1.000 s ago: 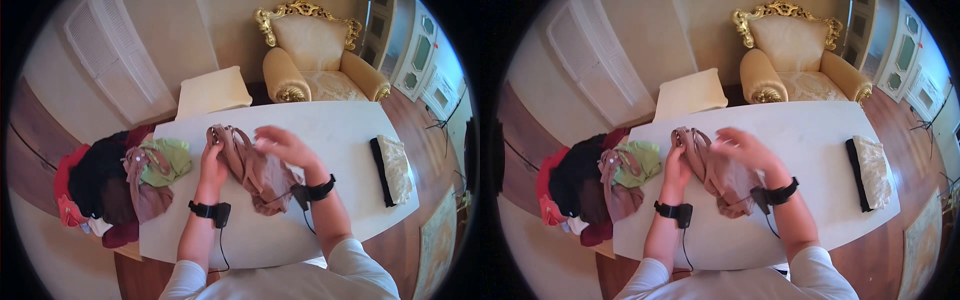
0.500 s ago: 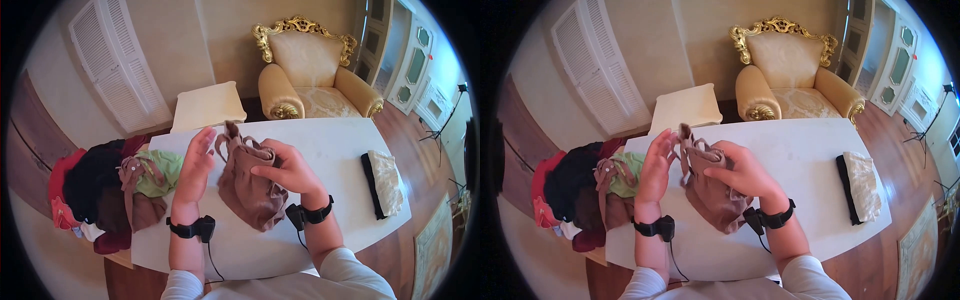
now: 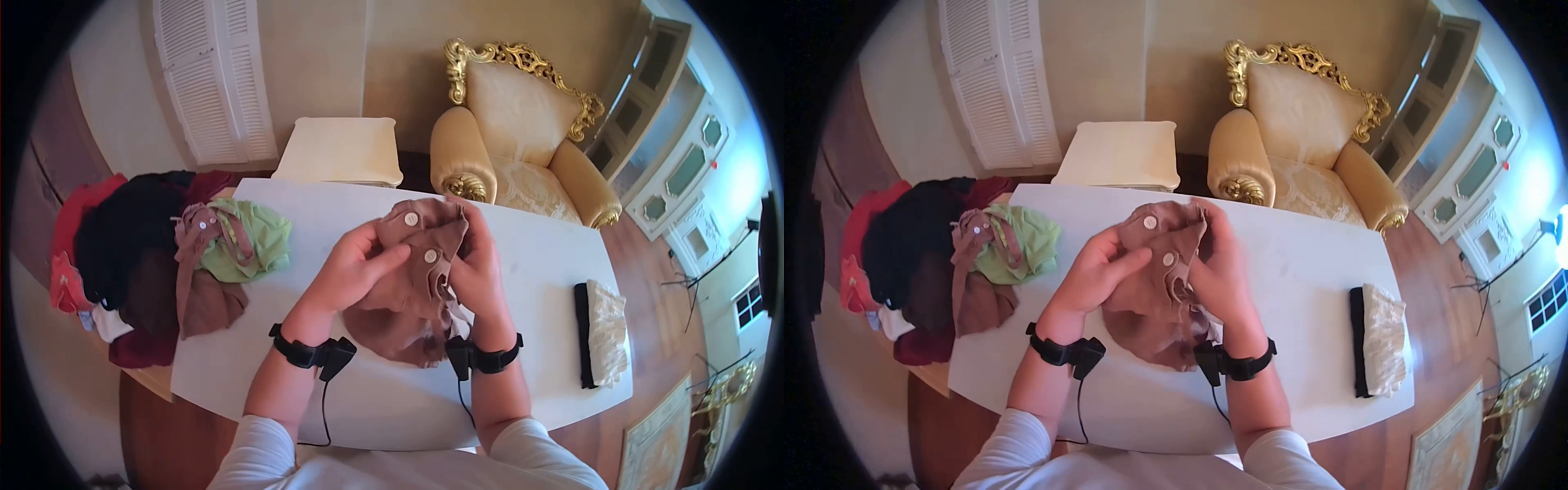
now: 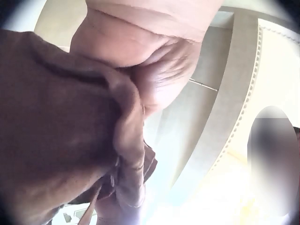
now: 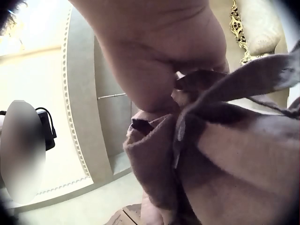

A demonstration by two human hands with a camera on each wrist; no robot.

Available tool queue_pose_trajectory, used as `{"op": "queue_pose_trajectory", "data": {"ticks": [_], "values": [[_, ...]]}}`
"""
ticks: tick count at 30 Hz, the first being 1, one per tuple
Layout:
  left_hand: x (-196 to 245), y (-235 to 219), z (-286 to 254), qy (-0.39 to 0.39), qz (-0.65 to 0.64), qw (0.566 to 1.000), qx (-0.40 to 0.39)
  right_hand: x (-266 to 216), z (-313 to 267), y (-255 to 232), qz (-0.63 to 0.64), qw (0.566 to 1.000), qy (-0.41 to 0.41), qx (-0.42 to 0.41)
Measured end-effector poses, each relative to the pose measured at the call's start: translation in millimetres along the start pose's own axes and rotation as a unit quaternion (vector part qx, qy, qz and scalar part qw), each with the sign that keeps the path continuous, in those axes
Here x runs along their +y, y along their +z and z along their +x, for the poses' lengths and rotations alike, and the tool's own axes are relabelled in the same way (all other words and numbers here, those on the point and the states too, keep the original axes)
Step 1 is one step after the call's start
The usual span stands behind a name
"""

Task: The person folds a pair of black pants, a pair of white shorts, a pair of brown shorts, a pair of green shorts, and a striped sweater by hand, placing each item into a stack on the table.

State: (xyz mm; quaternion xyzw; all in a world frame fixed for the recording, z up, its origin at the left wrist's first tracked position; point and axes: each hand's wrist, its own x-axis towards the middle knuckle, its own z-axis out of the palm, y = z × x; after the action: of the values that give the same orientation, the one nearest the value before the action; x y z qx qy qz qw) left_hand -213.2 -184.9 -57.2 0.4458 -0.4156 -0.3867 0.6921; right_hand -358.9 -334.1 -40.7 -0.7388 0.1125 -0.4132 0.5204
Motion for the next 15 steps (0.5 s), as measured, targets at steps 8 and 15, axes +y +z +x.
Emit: {"op": "queue_pose_trajectory", "data": {"ticks": [8, 15], "values": [[15, 6, 3, 0.111, -0.116, 0.979, 0.130, -11, -5, -5, 0.048, 0.985, 0.104, -0.131], [27, -19, -8, 0.117, -0.019, 0.980, 0.160, 2, 0, -13, 0.191, 0.981, 0.014, 0.037]]}}
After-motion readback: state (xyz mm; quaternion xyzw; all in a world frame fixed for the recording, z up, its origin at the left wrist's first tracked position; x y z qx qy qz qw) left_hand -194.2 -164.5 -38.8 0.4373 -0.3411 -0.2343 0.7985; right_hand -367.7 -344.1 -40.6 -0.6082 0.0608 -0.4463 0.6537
